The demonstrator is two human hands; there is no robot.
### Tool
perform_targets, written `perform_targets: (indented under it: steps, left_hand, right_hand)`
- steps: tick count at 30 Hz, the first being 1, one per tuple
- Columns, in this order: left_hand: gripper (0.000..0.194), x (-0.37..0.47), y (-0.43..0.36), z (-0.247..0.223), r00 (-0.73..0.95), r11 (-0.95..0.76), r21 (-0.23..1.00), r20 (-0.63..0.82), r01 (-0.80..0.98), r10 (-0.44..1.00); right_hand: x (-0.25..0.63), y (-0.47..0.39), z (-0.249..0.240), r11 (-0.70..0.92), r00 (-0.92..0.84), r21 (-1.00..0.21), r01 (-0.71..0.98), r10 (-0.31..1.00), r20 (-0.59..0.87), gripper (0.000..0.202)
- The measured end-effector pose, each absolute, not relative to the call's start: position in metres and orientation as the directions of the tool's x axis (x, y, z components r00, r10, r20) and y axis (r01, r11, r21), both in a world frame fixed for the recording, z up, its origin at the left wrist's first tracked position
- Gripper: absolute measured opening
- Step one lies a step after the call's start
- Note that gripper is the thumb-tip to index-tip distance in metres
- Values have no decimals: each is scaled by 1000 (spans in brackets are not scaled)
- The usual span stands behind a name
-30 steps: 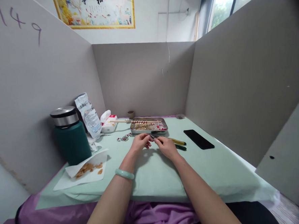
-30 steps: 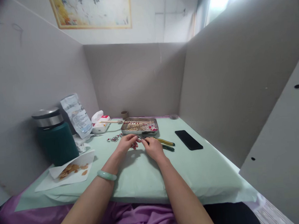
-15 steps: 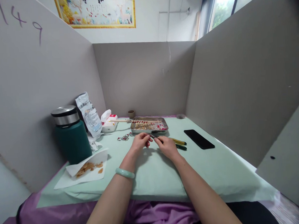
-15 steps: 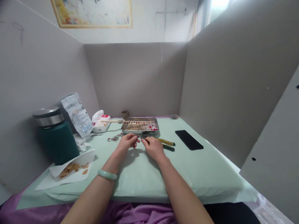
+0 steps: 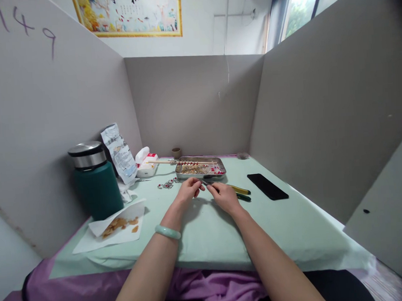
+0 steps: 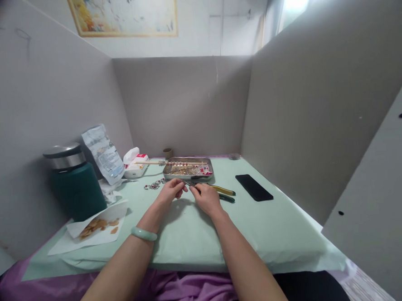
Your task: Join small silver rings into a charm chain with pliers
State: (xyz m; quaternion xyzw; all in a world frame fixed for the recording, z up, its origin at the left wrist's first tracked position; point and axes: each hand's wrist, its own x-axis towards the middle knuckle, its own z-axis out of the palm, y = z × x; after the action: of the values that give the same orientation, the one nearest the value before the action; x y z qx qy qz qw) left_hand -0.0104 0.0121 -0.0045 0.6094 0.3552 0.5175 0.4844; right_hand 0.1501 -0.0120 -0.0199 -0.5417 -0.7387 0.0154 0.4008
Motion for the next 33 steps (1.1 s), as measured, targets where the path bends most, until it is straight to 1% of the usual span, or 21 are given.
perform_targets:
  steps: [9, 11, 15, 17, 26, 30, 33]
  left_hand:
    - [20, -11, 11, -3, 235, -264, 962, 272, -64, 933]
    - [22, -11, 11, -4, 240, -246, 965, 262, -94, 935]
    - [30, -12, 13, -6, 266, -144, 969, 195, -200, 944]
    - [31, -13, 14, -7, 283, -122, 969, 181, -213, 942]
    - [32, -14, 8, -2, 307, -141, 988, 152, -59, 939]
    - [28, -13, 4, 2, 304, -151, 989, 147, -11, 941]
    - [26, -11, 3, 2, 284, -188, 982, 172, 29, 943]
  right_hand:
    - [150, -13, -20, 427, -101, -445, 787, 802, 589, 39]
    - [150, -13, -20, 422, -97, -446, 790, 803, 588, 39]
    - [150, -13, -20, 408, -87, -452, 793, 810, 579, 40]
    - [149, -13, -19, 404, -86, -457, 792, 815, 573, 40]
    - [150, -13, -20, 426, -98, -448, 786, 801, 590, 39]
    - [149, -14, -19, 417, -99, -439, 795, 805, 585, 39]
    - [147, -15, -19, 388, -76, -430, 815, 808, 585, 38]
